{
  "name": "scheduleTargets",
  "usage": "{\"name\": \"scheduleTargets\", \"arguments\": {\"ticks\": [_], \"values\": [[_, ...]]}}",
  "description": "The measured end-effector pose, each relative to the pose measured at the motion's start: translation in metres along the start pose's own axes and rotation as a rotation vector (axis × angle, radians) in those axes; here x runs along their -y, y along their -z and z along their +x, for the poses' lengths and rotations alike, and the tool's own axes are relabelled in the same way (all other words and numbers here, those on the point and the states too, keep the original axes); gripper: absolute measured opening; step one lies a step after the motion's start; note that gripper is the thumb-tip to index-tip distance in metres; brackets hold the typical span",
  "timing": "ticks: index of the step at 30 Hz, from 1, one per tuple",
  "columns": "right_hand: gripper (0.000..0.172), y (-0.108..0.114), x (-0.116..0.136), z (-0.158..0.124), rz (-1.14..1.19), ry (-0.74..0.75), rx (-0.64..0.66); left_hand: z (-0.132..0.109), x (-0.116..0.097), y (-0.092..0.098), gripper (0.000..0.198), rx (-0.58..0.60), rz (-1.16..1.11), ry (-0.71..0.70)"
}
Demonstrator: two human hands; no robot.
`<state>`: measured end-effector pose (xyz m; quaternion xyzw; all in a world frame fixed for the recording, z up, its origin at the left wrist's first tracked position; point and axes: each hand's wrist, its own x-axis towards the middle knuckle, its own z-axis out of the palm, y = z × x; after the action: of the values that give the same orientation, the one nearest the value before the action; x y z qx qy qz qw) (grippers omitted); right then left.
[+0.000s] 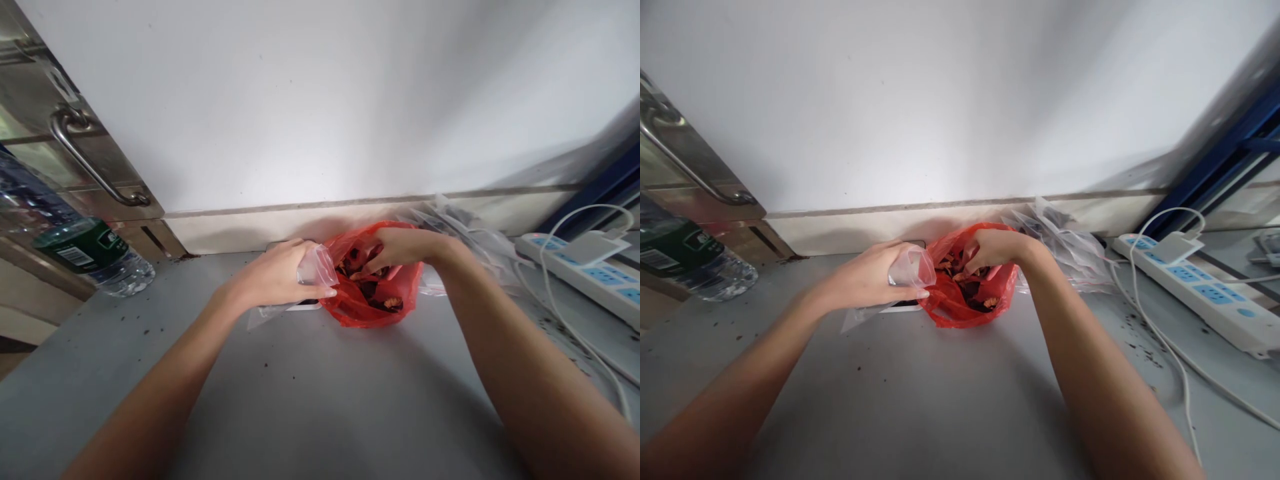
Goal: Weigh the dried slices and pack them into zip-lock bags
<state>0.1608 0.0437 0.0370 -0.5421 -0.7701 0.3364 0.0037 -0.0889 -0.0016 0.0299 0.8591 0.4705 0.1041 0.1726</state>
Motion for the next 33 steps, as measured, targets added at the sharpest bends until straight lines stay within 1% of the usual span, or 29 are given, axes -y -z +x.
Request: {"name": "scheduleTargets", "arguments": {"ticks": [3,5,9,12,17,23,26,30,33], "values": [[0.008,0.006,0.002,-0.008,0.160,0.040,0.058,0.000,0.000,-0.001,0.069,0.009,0.045,0.016],[0.010,0.008,0.006,-0.013,0.227,0.075,0.061,0.000,-0.001,-0.002,0.072,0.028,0.059,0.025],[0.017,0.007,0.022,-0.020,0.227,0.170,0.032,0.000,-0.002,-0.001,0.081,0.048,0.059,0.033],[0.019,0.004,0.031,-0.019,0.203,0.249,0.000,0.000,-0.002,0.000,0.084,0.051,0.063,0.067],[0.020,0.002,0.034,-0.016,0.195,0.241,0.021,-0.001,-0.002,0.001,0.083,0.051,0.069,0.081],[0.025,0.005,0.037,-0.025,0.118,0.196,-0.056,-0.002,0.000,0.001,0.079,0.036,0.045,0.048],[0.026,0.004,0.039,-0.026,0.135,0.213,-0.037,-0.003,0.001,0.002,0.079,0.022,0.026,0.053],[0.022,0.001,0.046,-0.026,0.145,0.246,-0.069,-0.003,-0.002,0.003,0.079,0.012,0.010,0.061],[0.019,-0.004,0.054,-0.026,0.182,0.290,-0.082,-0.004,-0.005,0.004,0.075,-0.008,-0.050,0.045]]}}
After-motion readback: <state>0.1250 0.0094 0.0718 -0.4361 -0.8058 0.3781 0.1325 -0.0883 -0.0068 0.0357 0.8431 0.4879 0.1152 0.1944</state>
